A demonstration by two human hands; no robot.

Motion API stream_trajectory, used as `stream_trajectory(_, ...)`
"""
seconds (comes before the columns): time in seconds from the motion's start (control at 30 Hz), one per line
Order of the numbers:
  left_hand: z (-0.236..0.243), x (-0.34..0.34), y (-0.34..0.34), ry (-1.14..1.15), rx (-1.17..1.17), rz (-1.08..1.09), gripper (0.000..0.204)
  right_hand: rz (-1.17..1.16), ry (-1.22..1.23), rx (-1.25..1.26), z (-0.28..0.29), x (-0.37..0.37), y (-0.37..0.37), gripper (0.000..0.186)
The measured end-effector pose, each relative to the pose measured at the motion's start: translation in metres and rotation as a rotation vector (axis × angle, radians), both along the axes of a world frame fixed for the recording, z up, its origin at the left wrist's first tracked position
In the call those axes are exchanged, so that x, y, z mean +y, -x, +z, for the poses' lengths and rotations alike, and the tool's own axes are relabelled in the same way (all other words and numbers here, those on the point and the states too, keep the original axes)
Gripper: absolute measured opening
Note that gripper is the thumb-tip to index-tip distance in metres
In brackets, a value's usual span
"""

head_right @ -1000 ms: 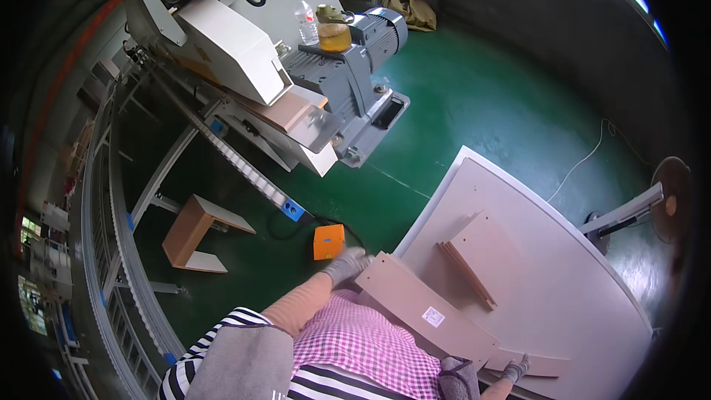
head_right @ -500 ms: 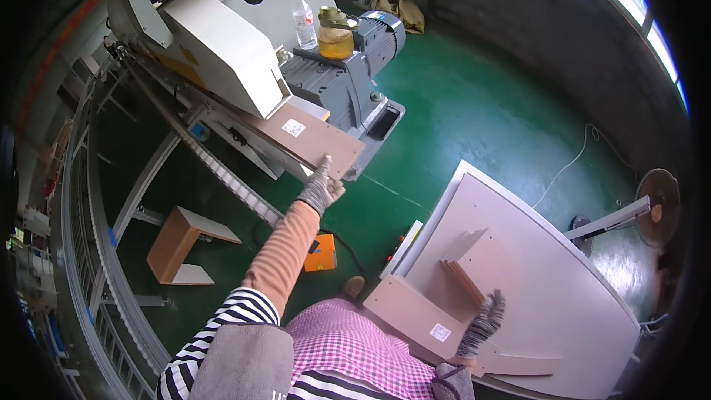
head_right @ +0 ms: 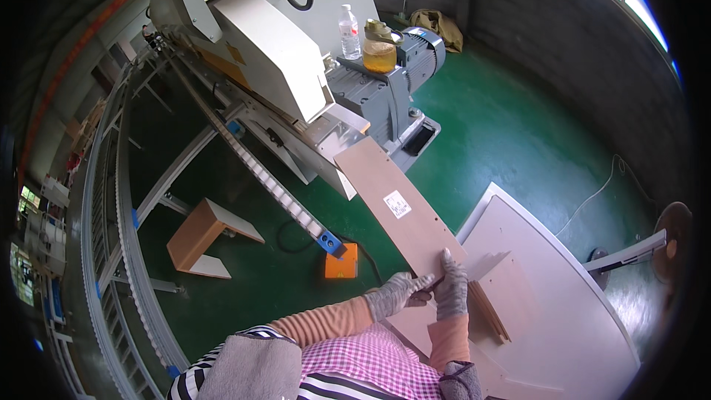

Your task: The person picks up wood panels and feeds them into an industrial edge banding machine. They align each panel with the machine's intake and push it forward until the internal conveyor catches it, handling several panels one by one.

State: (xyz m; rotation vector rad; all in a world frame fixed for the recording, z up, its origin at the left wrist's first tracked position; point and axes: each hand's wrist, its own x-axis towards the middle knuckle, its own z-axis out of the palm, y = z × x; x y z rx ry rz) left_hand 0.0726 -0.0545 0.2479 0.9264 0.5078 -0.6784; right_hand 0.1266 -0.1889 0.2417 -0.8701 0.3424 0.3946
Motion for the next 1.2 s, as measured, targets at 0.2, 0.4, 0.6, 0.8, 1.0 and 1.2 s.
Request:
stream_trajectory(0.2, -0.028, 0.063, -0.002, 0.458, 0.007, 0.539, 0.055, -0.161, 0.015, 0.046, -0.032, -0.131, 0.130, 0.035)
stream_trajectory(0.4, -0.069, 0.047, 0.026, -0.055, -0.112, 0.294, 0.046, -0.204, 0.310, 0.154, -0.043, -0.241, 0.232, 0.051)
stream_trajectory(0.6, -0.129, -0.015, 0.053, -0.545, -0.235, -0.158, 0.042, -0.360, 0.825, 0.253, -0.090, -0.292, 0.265, 0.062)
stream_trajectory(0.8, -0.110, -0.015, 0.055, -1.257, -0.671, -0.616, 0.062, 0.068, 1.981, 0.248, -0.104, -0.280, 0.259, 0.077)
stream_trajectory(1.0, -0.113, -0.019, 0.067, -1.425, -0.488, -0.954, 0.097, 0.024, 1.973, 0.254, -0.152, -0.266, 0.286, 0.084)
stream_trajectory(1.2, -0.075, 0.003, 0.031, -0.965, -0.721, -0.128, 0.068, -0.103, 1.987, -0.020, -0.118, -0.248, 0.256, 0.073)
